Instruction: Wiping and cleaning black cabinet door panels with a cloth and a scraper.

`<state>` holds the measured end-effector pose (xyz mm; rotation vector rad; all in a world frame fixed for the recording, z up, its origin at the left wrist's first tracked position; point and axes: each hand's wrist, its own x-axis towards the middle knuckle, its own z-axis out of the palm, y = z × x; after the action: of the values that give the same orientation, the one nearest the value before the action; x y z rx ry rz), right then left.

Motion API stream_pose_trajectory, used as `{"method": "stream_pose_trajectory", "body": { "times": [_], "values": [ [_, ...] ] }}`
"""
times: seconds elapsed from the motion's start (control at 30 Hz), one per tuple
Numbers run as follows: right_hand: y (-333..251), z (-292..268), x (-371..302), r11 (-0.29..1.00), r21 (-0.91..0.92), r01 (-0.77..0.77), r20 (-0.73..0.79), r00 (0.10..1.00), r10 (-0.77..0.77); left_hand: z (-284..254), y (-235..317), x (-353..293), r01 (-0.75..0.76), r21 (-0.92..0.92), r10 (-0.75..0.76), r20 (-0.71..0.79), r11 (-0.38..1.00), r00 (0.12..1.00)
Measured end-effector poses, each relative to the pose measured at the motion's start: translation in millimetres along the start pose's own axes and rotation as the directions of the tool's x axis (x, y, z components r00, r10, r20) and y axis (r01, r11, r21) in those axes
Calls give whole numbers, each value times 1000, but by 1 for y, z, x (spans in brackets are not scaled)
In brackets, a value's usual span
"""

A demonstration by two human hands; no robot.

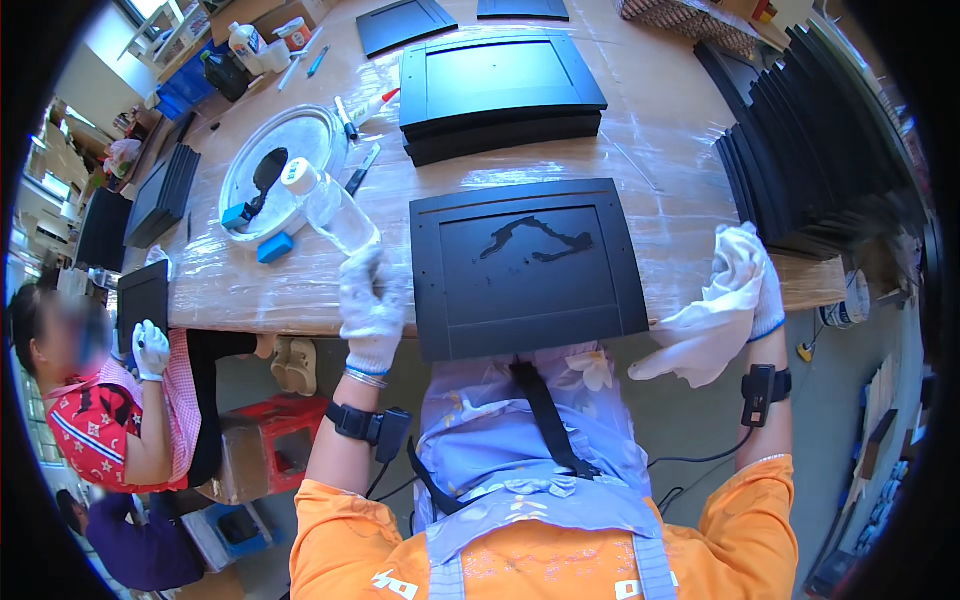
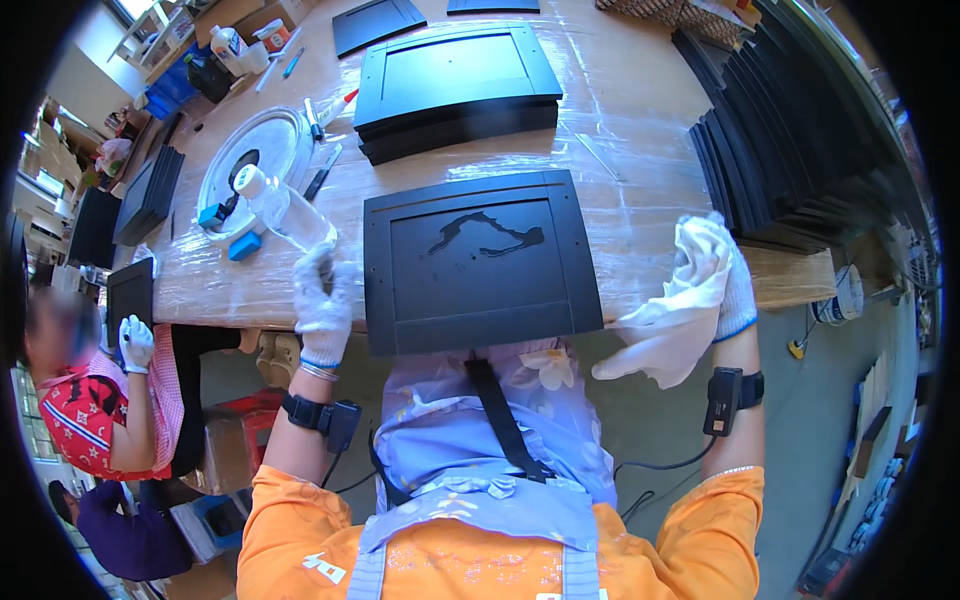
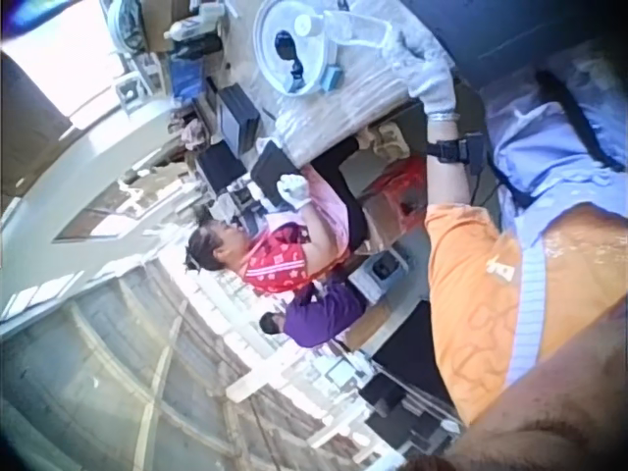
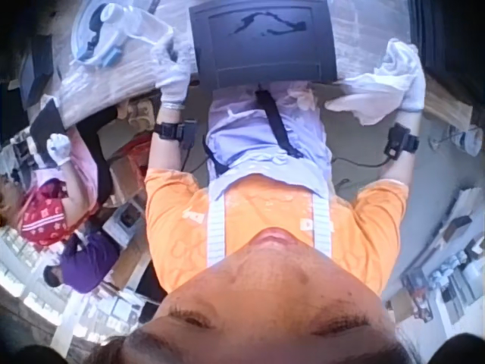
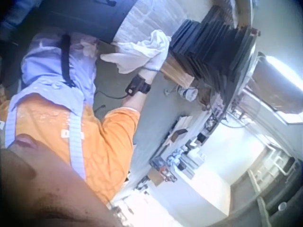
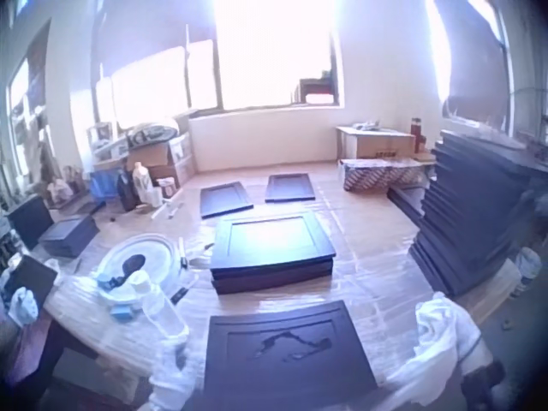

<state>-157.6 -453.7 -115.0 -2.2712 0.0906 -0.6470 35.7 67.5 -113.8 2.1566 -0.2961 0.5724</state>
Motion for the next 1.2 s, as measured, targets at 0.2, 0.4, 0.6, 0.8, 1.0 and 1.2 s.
{"method": "stream_pose_trajectory", "body": {
  "times": [0.2, 0.4, 0.6, 0.8, 1.0, 1.2],
  "values": [
    [-153, 31, 86, 597, 741, -307, 167, 946, 279, 14, 28, 4, -226, 140, 193, 214, 964, 958],
    [-172, 162, 106, 833, -532, -153, 358, 851, 385, 15, 28, 3, -187, 67, 174, 168, 980, 970],
    [-302, 195, 94, 911, -279, 304, 608, 790, -78, 17, 21, 0, -204, 116, 187, 140, 972, 972],
    [-211, 211, 90, 865, -368, 341, 322, 920, -225, 18, 20, 3, -207, 59, 198, 121, 977, 973],
    [-204, 238, 85, 793, -449, 411, 268, 909, -320, 21, 24, 4, -211, 84, 198, 143, 974, 970],
    [-224, 241, 92, 851, -324, 413, 355, 887, -295, 16, 17, 1, -199, 96, 188, 110, 975, 976]
  ]
}}
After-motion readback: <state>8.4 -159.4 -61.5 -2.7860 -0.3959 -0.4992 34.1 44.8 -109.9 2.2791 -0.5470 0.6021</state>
